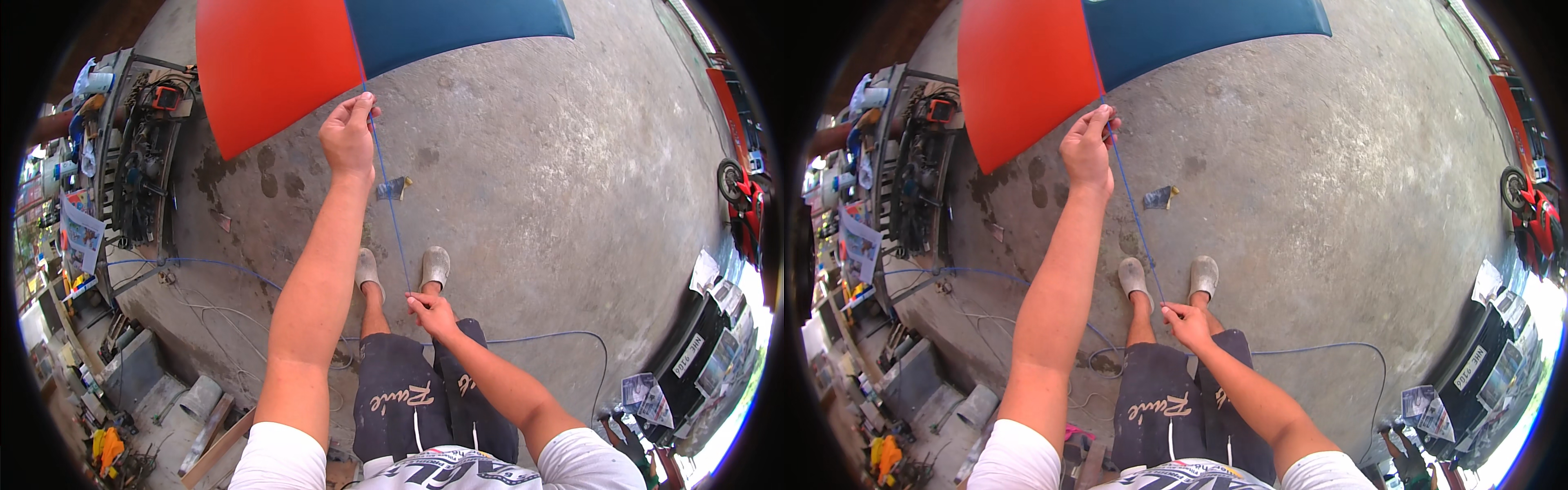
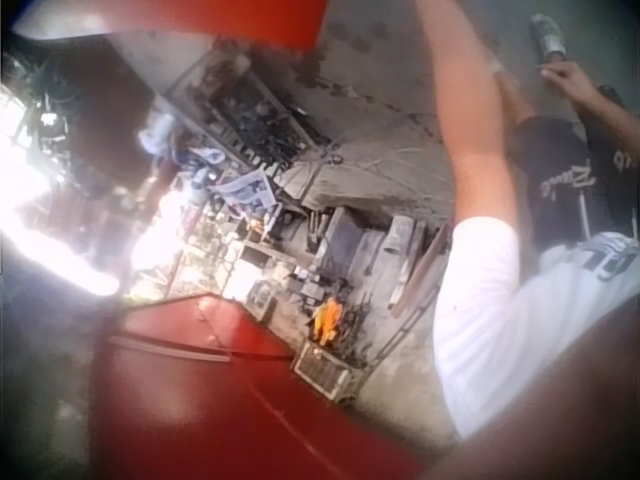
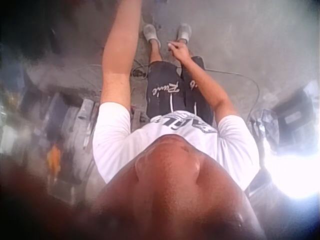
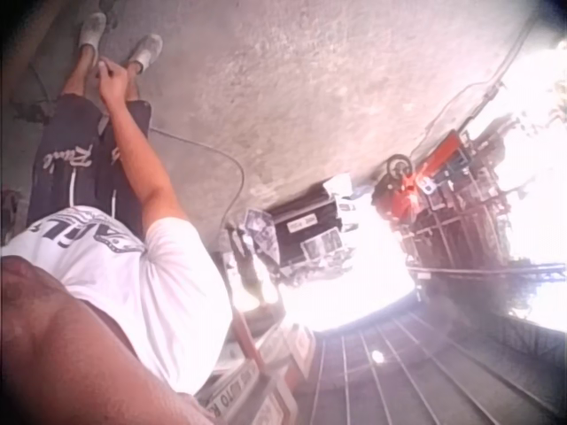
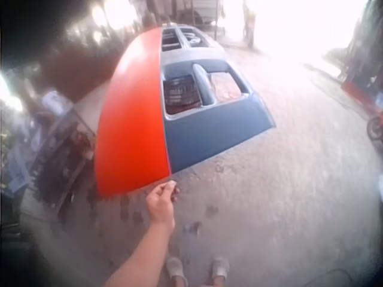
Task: The person applies blue masking tape to a red and blue car bumper, smoothing it along the edge. They then use a heat gun to warm the taped area of the bumper.
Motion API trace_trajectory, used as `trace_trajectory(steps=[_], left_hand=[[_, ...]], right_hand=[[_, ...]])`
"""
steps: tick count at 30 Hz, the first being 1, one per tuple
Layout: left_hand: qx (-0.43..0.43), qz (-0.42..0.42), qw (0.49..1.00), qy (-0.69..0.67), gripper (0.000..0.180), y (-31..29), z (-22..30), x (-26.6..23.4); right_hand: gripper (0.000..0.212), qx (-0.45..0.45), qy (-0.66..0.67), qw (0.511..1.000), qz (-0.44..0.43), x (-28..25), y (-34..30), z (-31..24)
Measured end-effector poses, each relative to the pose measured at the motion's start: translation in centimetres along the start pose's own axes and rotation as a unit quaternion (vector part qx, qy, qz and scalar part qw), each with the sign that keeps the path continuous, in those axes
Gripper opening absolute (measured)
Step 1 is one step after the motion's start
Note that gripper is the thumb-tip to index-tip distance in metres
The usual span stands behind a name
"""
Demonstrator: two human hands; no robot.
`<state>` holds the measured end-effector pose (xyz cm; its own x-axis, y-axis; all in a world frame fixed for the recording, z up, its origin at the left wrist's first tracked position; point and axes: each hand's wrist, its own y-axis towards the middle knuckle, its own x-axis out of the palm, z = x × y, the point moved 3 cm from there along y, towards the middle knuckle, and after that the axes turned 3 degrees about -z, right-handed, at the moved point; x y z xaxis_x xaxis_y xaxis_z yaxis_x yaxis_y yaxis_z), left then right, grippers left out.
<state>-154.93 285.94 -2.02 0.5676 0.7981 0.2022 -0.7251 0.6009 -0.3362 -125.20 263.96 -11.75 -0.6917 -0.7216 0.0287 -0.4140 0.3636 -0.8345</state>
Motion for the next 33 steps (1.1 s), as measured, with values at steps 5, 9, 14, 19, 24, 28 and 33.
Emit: trace_trajectory(steps=[5,9,14,19,24,28,33], left_hand=[[0.003,-0.002,1.000,-0.003,0.015,0.05,-0.26,-0.06],[0.005,-0.003,1.000,-0.005,0.014,0.02,-0.39,0.02],[0.005,-0.004,1.000,-0.002,0.014,-0.05,-0.56,0.05],[0.000,-0.005,1.000,0.008,0.013,0.05,-0.60,0.13],[0.001,-0.005,1.000,0.007,0.013,0.10,-0.69,-0.04],[0.001,-0.003,1.000,0.004,0.013,0.09,-0.76,-0.10],[0.001,-0.005,1.000,-0.001,0.012,0.18,-0.81,-0.18]], right_hand=[[0.031,-0.003,0.011,1.000,-0.002,0.14,0.03,0.41],[0.031,0.001,0.013,1.000,-0.001,0.00,0.05,0.44],[0.032,0.007,0.004,1.000,0.000,-0.14,0.01,0.29],[0.032,0.006,0.003,1.000,-0.001,-0.14,0.07,0.23],[0.033,0.015,0.003,1.000,-0.003,-0.04,0.10,0.13],[0.033,0.019,0.004,1.000,-0.005,-0.04,0.15,0.23],[0.033,0.015,-0.011,1.000,-0.002,-0.19,0.16,-0.01]])
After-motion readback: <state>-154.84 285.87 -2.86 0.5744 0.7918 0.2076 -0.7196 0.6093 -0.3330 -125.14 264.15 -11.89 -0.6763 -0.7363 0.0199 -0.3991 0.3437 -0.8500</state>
